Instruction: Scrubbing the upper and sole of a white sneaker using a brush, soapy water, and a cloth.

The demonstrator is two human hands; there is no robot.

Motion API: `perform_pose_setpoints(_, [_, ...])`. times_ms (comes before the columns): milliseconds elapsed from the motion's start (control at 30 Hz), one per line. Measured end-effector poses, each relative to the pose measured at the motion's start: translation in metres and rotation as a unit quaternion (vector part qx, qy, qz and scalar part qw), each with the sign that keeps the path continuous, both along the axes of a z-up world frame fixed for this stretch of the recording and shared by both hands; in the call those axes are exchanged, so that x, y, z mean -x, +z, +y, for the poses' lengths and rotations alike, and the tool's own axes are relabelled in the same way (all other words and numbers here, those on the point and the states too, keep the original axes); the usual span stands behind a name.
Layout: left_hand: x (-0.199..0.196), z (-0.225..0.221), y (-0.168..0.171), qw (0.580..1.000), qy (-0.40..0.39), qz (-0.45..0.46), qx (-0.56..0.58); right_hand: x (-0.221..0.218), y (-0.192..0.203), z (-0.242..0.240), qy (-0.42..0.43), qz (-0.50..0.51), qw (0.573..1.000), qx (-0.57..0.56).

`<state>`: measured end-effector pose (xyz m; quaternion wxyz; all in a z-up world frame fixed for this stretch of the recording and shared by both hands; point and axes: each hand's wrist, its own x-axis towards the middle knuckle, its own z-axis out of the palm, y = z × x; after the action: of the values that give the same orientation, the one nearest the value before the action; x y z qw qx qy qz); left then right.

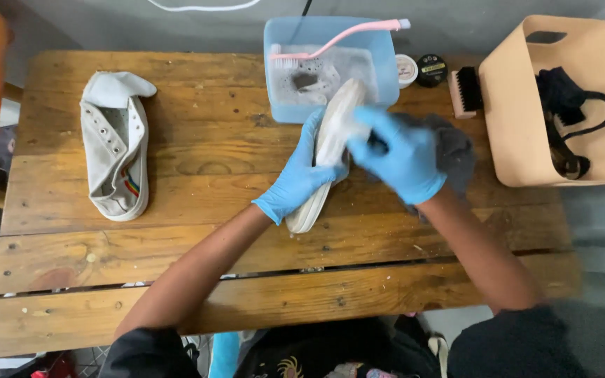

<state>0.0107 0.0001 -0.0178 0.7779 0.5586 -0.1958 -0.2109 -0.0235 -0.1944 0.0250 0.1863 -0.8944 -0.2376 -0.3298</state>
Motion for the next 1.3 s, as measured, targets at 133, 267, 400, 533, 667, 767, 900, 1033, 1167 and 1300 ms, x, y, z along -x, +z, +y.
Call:
perform_pose_setpoints(133, [0.002,-0.001,-0.006,0.999,0.010,-0.025,-0.020,0.007,-0.005,0.005,-0.014,-0.037,0.999,0.017])
perform_pose_setpoints(267, [-0.002,-0.007,-0.002,0.999,0.007,-0.027,-0.018,-0.014,0.002,-0.026,-0.046,-0.042,0.998,0.018])
perform_pose_setpoints(400, [-0.007,-0.009,0.000,0.999,0.018,-0.050,-0.006,-0.006,0.005,-0.008,-0.014,-0.057,0.998,0.039])
perform_pose_setpoints(533, [0.003,-0.005,0.003,0.999,-0.001,-0.030,-0.017,-0.011,0.006,-0.022,0.005,-0.032,0.999,0.008])
perform_pose_setpoints(667, [0.000,-0.002,-0.002,0.999,0.000,-0.048,-0.015,0.010,0.008,0.011,0.040,-0.022,0.998,0.047])
perform_pose_setpoints(767, [-0.003,-0.008,-0.012,0.999,0.006,-0.031,0.008,-0.016,0.011,-0.024,-0.027,-0.018,0.999,0.010])
perform_pose_setpoints(900, [-0.006,-0.008,-0.008,0.998,0.008,-0.056,0.008,-0.004,0.017,-0.002,0.015,-0.045,0.998,0.041])
perform_pose_setpoints(1033, [-0.002,-0.009,-0.021,0.999,0.006,-0.039,0.002,-0.014,0.002,-0.024,0.027,-0.016,0.999,-0.011])
perform_pose_setpoints(1167, [-0.001,0.000,-0.010,0.998,0.004,-0.063,-0.010,0.012,0.005,0.012,0.046,-0.016,0.997,0.055])
perform_pose_setpoints(1300, [0.004,-0.007,-0.008,1.000,0.001,-0.019,-0.001,-0.006,0.001,-0.024,0.000,-0.019,1.000,0.010])
